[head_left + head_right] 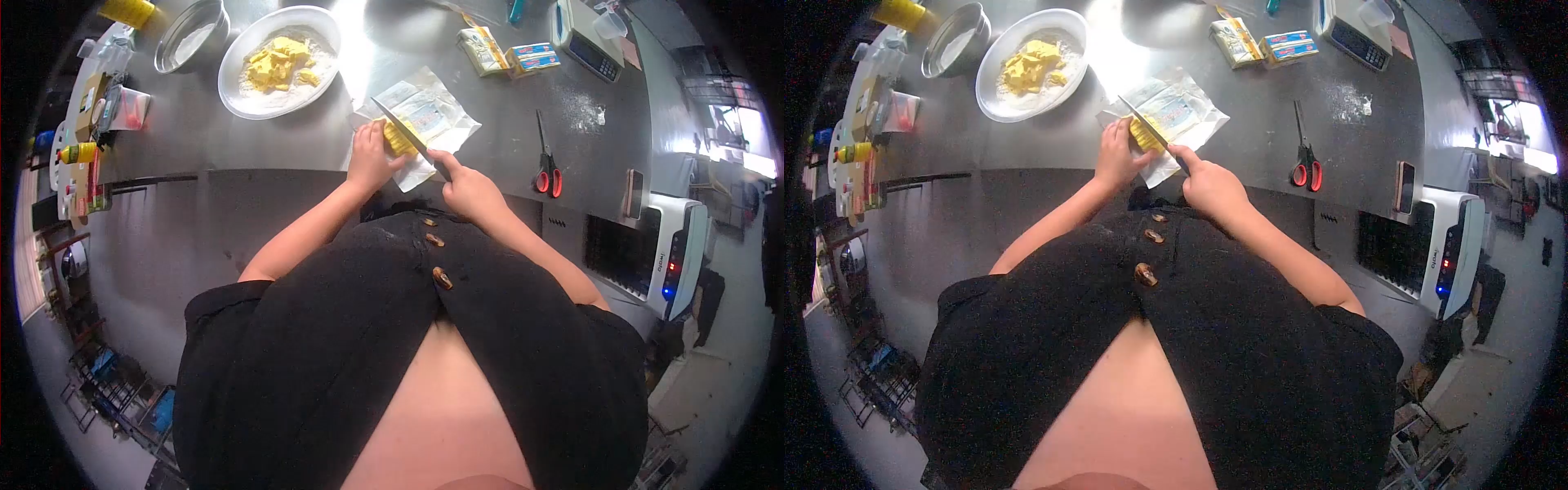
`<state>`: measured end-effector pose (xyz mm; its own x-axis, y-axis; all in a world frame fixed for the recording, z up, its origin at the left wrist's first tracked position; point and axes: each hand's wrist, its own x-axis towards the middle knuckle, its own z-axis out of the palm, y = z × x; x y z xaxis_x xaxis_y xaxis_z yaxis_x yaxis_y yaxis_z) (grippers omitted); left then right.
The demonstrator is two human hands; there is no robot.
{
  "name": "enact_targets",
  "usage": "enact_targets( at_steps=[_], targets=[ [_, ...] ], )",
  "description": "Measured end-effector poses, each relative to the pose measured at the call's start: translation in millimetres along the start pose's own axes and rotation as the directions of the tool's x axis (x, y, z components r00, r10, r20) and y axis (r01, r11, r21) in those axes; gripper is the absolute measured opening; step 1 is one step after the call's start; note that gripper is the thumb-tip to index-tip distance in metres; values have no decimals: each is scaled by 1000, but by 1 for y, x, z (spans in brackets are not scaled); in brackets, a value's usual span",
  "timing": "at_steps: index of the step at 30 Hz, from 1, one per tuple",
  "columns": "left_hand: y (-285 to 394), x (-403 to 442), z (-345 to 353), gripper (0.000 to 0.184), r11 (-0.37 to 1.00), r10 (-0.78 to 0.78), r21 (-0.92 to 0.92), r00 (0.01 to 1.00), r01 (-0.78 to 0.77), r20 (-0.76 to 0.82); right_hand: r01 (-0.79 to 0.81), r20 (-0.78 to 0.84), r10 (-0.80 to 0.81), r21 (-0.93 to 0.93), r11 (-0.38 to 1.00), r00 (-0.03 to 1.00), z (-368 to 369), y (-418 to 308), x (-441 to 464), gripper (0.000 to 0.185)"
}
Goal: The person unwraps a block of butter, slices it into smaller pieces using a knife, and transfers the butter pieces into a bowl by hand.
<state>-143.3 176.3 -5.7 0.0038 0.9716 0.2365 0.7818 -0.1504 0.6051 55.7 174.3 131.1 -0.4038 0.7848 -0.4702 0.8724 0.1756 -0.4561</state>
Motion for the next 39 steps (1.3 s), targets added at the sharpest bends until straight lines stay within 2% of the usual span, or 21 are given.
enact_targets(
  at_steps=[9,15,21,23,26,30,34,37,39],
  targets=[
    [1,4,3,76,1000,14,0,998,-14,-58,-39,52,38,18,999,998,13,2,20,57],
    [-2,3,6,74,1000,21,-14,997,-22,-72,-79,11,80,-40,996,997,37,8,39,57],
    [-2,0,6,78,999,39,-5,995,-40,-87,-6,-97,1,-45,999,995,57,15,39,60],
    [-4,1,9,79,998,55,21,994,-54,-92,28,-198,-41,-65,997,979,65,19,37,61],
    [-6,-1,9,80,998,59,33,993,-56,-103,22,-225,-45,-104,994,973,62,14,32,59],
    [-10,-2,10,86,999,31,21,999,-31,-11,17,-270,-69,-193,981,960,60,17,30,55],
    [-6,0,1,97,999,-45,9,990,44,131,-29,-330,1,-80,996,944,49,24,26,59],
    [1,3,-18,101,996,-67,-63,997,69,37,-14,-365,16,6,1000,931,31,12,16,60],
    [12,18,-43,97,995,-4,-101,1000,2,-23,5,-378,13,45,999,926,25,4,17,60]
  ],
)
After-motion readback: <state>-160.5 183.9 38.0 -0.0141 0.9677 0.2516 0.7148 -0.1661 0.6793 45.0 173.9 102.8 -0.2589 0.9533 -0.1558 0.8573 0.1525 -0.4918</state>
